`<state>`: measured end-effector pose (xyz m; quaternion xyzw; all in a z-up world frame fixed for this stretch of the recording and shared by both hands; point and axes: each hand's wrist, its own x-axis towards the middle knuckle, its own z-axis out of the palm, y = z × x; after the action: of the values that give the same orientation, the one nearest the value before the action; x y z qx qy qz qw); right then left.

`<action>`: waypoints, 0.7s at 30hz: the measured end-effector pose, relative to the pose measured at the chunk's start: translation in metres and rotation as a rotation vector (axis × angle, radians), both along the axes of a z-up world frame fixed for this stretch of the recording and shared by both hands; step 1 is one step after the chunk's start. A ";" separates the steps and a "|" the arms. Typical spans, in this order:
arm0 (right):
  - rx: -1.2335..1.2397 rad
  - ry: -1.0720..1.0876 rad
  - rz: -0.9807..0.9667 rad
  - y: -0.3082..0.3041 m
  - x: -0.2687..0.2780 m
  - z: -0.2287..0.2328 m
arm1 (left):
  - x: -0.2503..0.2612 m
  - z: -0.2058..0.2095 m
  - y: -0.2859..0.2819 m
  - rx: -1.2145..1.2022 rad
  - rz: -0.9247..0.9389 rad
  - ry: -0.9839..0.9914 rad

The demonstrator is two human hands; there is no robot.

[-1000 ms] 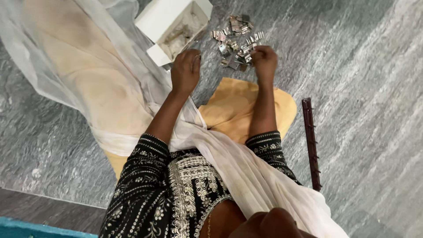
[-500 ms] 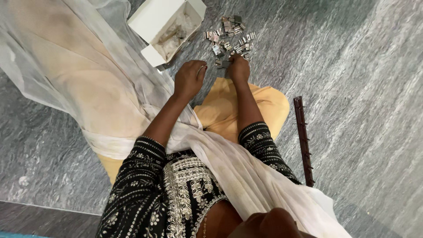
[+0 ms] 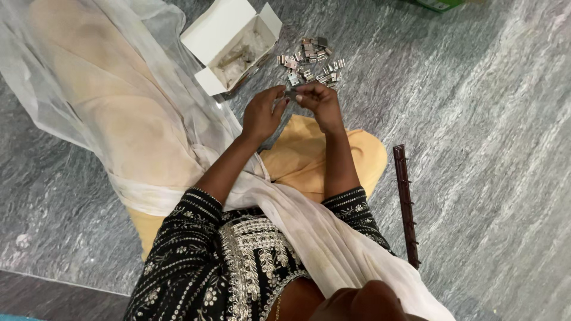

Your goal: The person sits on the floor and repeatedly picks up small metallic components, inserts a white piece into each one, and places the assembled unit into a white box. The process is repeated continuously for the duration of the clip.

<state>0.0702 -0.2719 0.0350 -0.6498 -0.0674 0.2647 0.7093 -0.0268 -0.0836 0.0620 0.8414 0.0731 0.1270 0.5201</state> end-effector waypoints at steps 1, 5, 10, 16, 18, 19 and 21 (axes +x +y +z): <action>0.008 -0.018 0.011 0.004 -0.002 0.002 | 0.000 0.000 -0.001 0.010 0.010 -0.013; 0.048 -0.072 0.017 0.009 -0.005 0.001 | 0.001 0.001 -0.005 -0.057 0.099 -0.059; -0.064 -0.199 0.046 0.014 -0.007 0.002 | 0.003 0.002 -0.005 -0.142 0.118 -0.053; -0.440 -0.617 0.122 0.018 -0.016 0.026 | 0.002 0.002 -0.005 -0.012 0.143 -0.093; -0.453 -0.647 0.131 0.020 -0.017 0.033 | 0.001 0.004 -0.003 0.022 0.140 -0.100; -0.459 -0.666 0.137 0.021 -0.017 0.036 | 0.001 0.004 -0.003 0.031 0.141 -0.108; -0.472 -0.705 0.149 0.022 -0.017 0.038 | 0.000 0.006 -0.002 0.041 0.136 -0.125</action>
<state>0.0533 -0.2498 0.0733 -0.8382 -0.2900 0.0855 0.4539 -0.0272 -0.0861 0.0683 0.8355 0.0946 0.2157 0.4964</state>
